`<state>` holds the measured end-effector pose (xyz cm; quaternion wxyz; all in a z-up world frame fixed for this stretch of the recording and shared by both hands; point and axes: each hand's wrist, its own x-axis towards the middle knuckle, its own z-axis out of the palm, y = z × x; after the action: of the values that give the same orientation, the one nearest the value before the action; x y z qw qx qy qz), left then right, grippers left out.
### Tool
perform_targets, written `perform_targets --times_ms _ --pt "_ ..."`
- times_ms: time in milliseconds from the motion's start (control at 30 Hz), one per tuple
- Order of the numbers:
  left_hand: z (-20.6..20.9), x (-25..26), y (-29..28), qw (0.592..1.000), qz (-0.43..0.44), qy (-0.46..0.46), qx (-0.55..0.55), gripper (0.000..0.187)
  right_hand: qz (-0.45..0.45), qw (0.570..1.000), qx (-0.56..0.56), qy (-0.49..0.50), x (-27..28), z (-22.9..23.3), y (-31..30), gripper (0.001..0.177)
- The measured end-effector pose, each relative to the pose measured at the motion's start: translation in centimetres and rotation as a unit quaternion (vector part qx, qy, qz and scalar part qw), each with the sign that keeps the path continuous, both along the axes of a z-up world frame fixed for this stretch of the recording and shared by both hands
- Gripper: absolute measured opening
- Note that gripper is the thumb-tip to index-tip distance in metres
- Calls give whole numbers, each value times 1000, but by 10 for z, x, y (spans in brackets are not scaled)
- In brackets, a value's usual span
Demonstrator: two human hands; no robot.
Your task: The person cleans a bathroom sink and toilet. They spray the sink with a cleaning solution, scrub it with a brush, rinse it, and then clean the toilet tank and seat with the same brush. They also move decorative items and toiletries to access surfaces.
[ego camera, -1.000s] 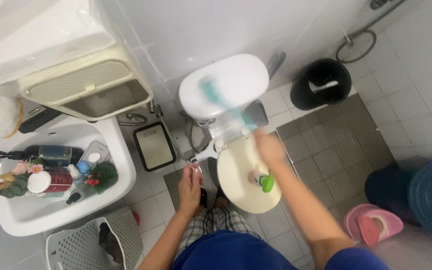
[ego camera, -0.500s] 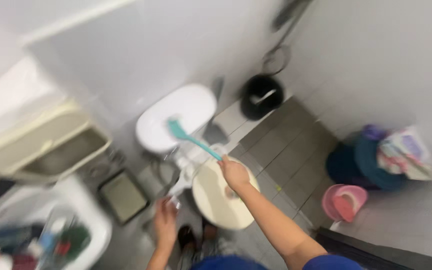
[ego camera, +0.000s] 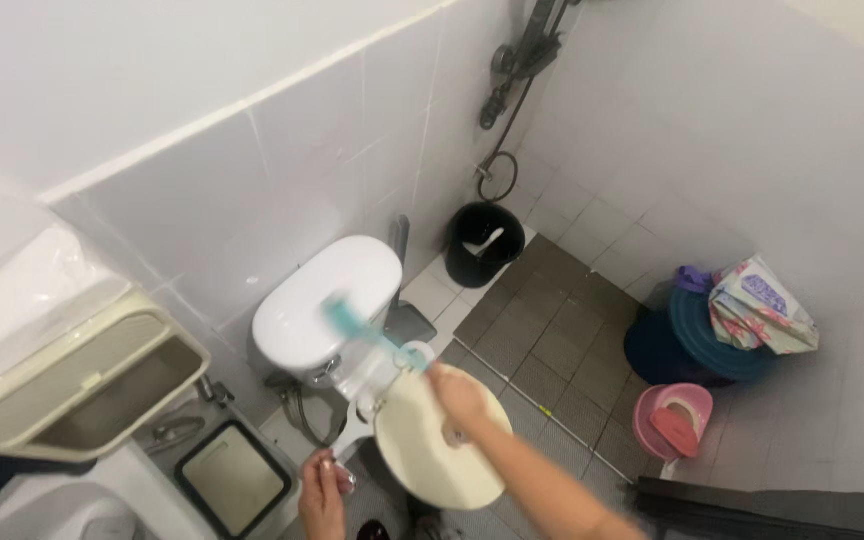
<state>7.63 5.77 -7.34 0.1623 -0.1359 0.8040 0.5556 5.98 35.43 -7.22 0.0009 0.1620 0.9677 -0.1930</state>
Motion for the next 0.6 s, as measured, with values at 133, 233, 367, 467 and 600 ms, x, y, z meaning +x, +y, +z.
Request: perform_targets --times_ms 133,233,367,467,600 --pt "23 1 -3 998 26 48 42 36 -115 984 -23 -136 -51 27 63 36" --pt "24 16 -1 991 42 64 109 34 -58 993 -28 -97 -69 24 17 34" --pt "27 26 8 995 5 100 15 33 72 988 -33 -131 -58 13 -33 39" --pt "28 34 25 990 82 95 69 31 65 984 -60 -155 -37 3 18 51" --pt "27 49 73 989 114 92 15 31 19 987 18 -158 -65 13 135 42"
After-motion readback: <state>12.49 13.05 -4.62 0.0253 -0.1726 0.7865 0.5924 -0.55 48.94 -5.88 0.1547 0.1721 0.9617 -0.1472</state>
